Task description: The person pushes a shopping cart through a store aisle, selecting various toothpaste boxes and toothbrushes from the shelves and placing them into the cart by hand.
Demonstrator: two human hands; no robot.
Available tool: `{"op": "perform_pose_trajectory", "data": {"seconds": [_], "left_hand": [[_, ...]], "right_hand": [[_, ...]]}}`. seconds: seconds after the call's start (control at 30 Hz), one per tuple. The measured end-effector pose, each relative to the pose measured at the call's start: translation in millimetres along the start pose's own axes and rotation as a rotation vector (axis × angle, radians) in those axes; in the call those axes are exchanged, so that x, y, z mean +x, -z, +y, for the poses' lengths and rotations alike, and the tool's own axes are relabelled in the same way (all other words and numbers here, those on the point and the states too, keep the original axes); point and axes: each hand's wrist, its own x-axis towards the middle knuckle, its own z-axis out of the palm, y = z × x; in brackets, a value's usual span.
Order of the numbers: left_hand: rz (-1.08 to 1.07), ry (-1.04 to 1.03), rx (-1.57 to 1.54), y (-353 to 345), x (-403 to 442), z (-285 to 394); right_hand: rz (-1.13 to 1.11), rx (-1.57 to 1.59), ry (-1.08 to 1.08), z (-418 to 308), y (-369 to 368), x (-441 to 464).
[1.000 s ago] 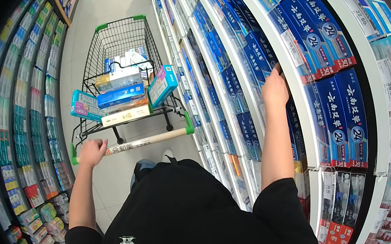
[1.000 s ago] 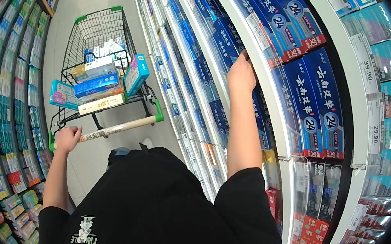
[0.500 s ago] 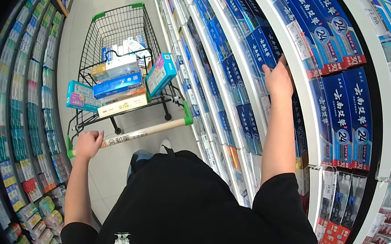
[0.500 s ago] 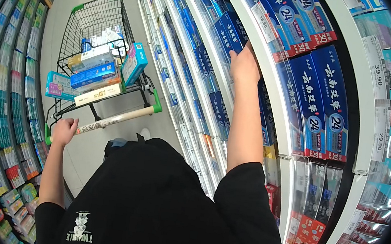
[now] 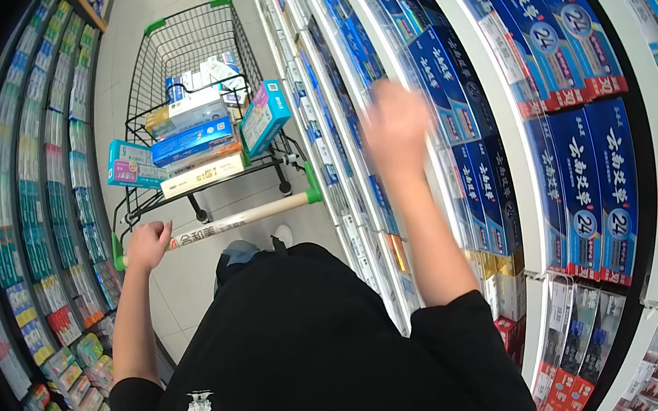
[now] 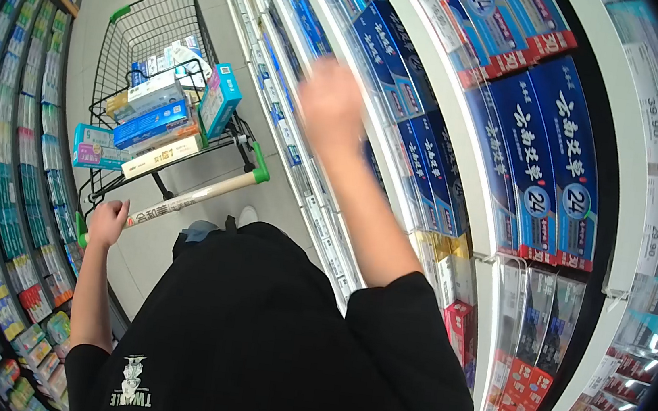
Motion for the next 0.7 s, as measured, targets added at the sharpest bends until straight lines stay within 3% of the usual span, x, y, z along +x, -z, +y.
{"op": "perform_pose_trajectory", "data": {"seconds": [0.1, 0.17, 0.27, 0.37, 0.5, 0.7], "left_hand": [[-0.004, 0.016, -0.007, -1, 1, -1], [0.001, 0.000, -0.002, -3, 4, -2], [-0.031, 0.032, 0.019, 3, 3, 2], [-0.030, 0.030, 0.042, 2, 6, -2], [-0.081, 0.053, -0.002, 10, 19, 7], [-0.231, 0.026, -0.008, 19, 48, -7]], "right_hand": [[-0.265, 0.555, 0.099, -85, -38, -59], [-0.421, 0.609, 0.104, -125, -58, -99], [-0.883, 0.532, -0.077, -153, -78, -123], [-0.850, 0.565, -0.180, -155, -82, -117], [-1.096, 0.526, -0.425, -143, -91, -78], [-1.199, 0.364, -0.364, -154, -122, -57]]}}
